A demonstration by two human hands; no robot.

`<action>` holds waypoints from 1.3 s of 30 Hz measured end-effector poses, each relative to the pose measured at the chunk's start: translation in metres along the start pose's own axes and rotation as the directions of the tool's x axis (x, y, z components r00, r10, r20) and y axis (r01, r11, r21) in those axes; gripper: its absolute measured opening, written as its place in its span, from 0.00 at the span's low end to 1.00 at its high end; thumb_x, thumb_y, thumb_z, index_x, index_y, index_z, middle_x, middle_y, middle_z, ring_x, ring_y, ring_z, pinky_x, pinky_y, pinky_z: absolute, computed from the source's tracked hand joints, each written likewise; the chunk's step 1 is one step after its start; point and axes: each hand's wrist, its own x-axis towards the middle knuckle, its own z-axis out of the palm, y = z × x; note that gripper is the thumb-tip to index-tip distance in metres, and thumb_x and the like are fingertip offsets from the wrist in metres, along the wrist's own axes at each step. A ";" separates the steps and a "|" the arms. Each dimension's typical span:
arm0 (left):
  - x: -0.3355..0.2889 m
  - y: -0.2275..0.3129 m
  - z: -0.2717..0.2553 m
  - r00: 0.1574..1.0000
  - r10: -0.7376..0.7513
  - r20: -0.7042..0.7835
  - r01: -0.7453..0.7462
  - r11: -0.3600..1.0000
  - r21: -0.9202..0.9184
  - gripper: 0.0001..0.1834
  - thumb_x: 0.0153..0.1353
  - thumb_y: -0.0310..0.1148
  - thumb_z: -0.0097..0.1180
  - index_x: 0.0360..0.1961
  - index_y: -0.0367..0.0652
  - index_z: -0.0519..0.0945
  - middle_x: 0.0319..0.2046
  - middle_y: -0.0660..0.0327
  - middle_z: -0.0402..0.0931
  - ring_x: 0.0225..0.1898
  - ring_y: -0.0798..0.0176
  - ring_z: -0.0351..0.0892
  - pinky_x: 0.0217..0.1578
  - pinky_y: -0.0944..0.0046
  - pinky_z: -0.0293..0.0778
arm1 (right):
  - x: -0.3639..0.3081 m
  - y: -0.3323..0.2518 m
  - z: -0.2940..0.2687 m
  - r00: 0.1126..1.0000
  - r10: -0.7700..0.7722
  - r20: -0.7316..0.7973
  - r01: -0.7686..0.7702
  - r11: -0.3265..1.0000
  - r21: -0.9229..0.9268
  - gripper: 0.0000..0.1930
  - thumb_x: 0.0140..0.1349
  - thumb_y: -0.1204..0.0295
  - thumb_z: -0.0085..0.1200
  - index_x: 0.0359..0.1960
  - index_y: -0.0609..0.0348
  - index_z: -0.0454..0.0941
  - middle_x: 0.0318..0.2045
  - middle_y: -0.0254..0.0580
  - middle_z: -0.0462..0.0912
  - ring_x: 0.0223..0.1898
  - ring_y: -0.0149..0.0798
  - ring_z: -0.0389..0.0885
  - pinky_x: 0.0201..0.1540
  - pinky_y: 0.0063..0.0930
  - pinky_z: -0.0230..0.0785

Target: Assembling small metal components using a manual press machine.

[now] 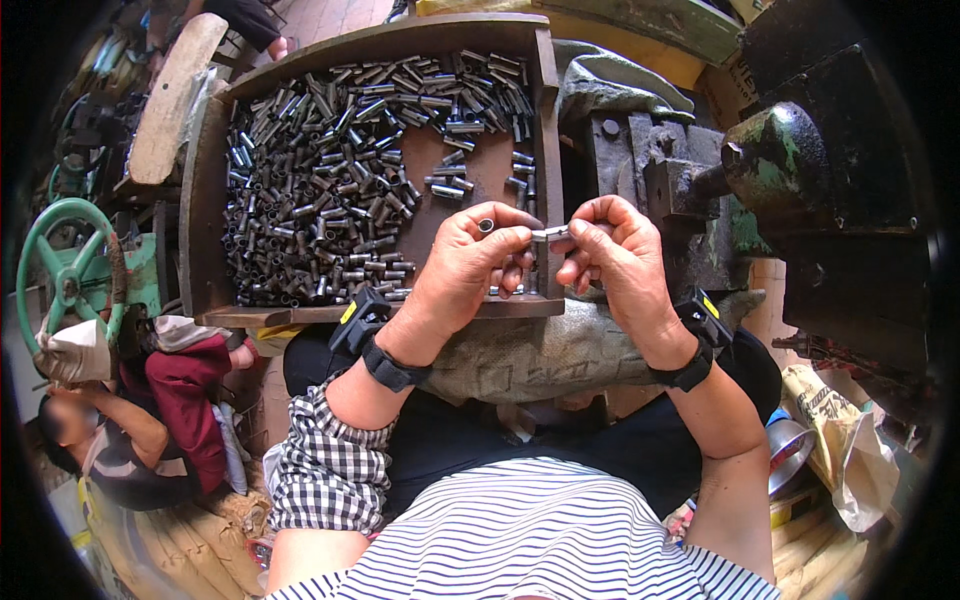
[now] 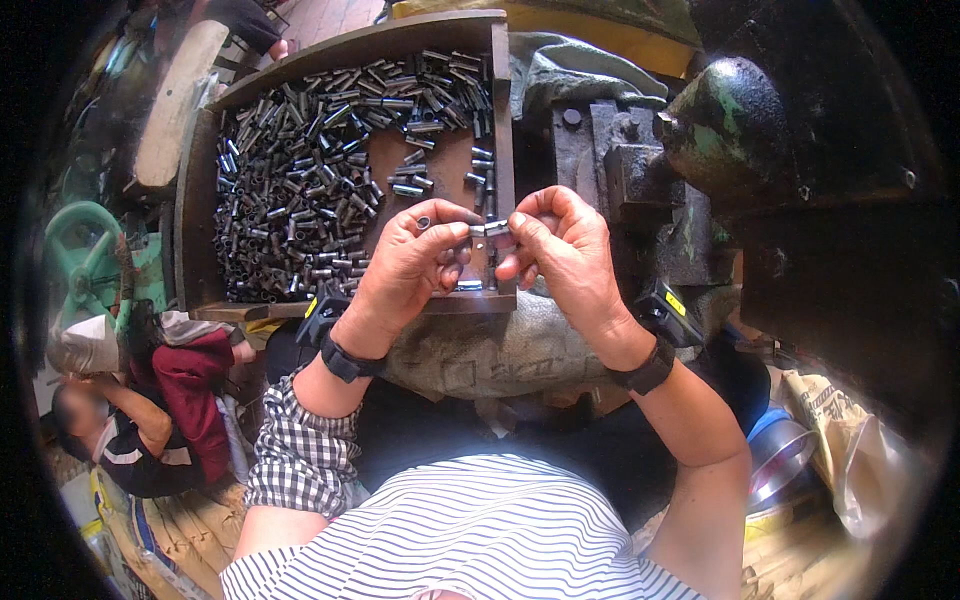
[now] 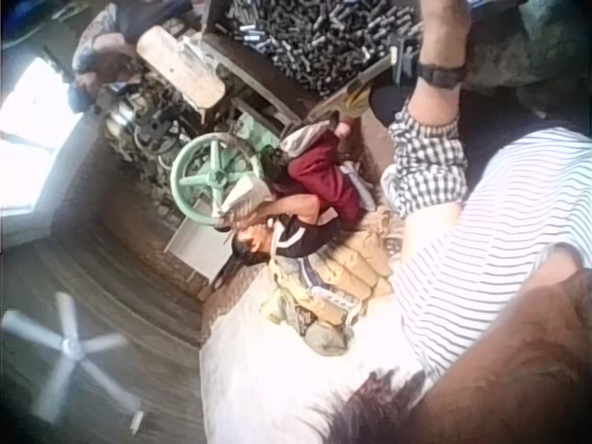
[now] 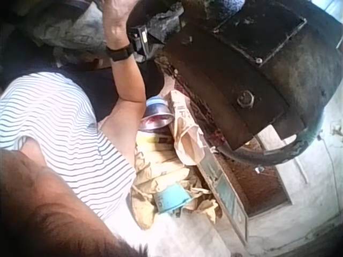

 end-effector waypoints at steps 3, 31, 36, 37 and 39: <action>0.003 -0.002 -0.003 1.000 0.007 -0.022 -0.007 1.000 0.007 0.09 0.60 0.30 0.56 0.38 0.37 0.75 0.22 0.64 0.75 0.16 0.75 0.72 0.15 0.78 0.69 | 0.002 0.004 0.001 0.999 0.048 0.003 -0.048 0.996 0.070 0.08 0.64 0.72 0.49 0.38 0.63 0.68 0.27 0.42 0.80 0.21 0.28 0.81 0.19 0.14 0.70; -0.017 0.017 -0.012 0.803 0.382 0.458 -0.525 0.087 0.847 0.25 0.48 0.18 0.54 0.51 0.33 0.72 0.38 0.45 0.76 0.38 0.48 0.79 0.37 0.62 0.77 | 0.014 0.004 0.022 0.968 0.127 0.217 -0.105 0.989 -0.108 0.07 0.63 0.72 0.52 0.33 0.62 0.69 0.22 0.41 0.80 0.14 0.23 0.74 0.11 0.12 0.62; -0.022 0.031 -0.038 0.972 0.230 -0.053 -0.170 0.838 0.518 0.13 0.62 0.27 0.51 0.48 0.35 0.72 0.33 0.53 0.78 0.24 0.66 0.80 0.21 0.73 0.76 | 0.044 -0.015 0.057 0.949 -0.294 0.110 0.299 0.745 -0.596 0.06 0.59 0.75 0.53 0.29 0.65 0.71 0.21 0.45 0.78 0.22 0.37 0.79 0.25 0.30 0.69; -0.022 0.040 -0.043 0.980 0.175 -0.090 -0.141 0.945 0.296 0.13 0.62 0.27 0.50 0.47 0.35 0.71 0.32 0.53 0.78 0.25 0.64 0.81 0.20 0.73 0.77 | 0.057 -0.016 0.060 0.866 -0.444 0.227 0.465 0.551 -0.693 0.04 0.57 0.77 0.53 0.29 0.65 0.71 0.22 0.48 0.78 0.24 0.41 0.80 0.26 0.33 0.70; -0.023 0.052 -0.056 0.989 0.115 -0.090 -0.121 0.991 -0.061 0.13 0.62 0.28 0.48 0.47 0.37 0.67 0.33 0.51 0.77 0.28 0.60 0.82 0.18 0.72 0.78 | 0.087 -0.007 0.069 0.735 -0.528 0.426 0.579 0.162 -0.799 0.04 0.53 0.79 0.51 0.30 0.64 0.72 0.26 0.52 0.77 0.28 0.49 0.80 0.30 0.37 0.72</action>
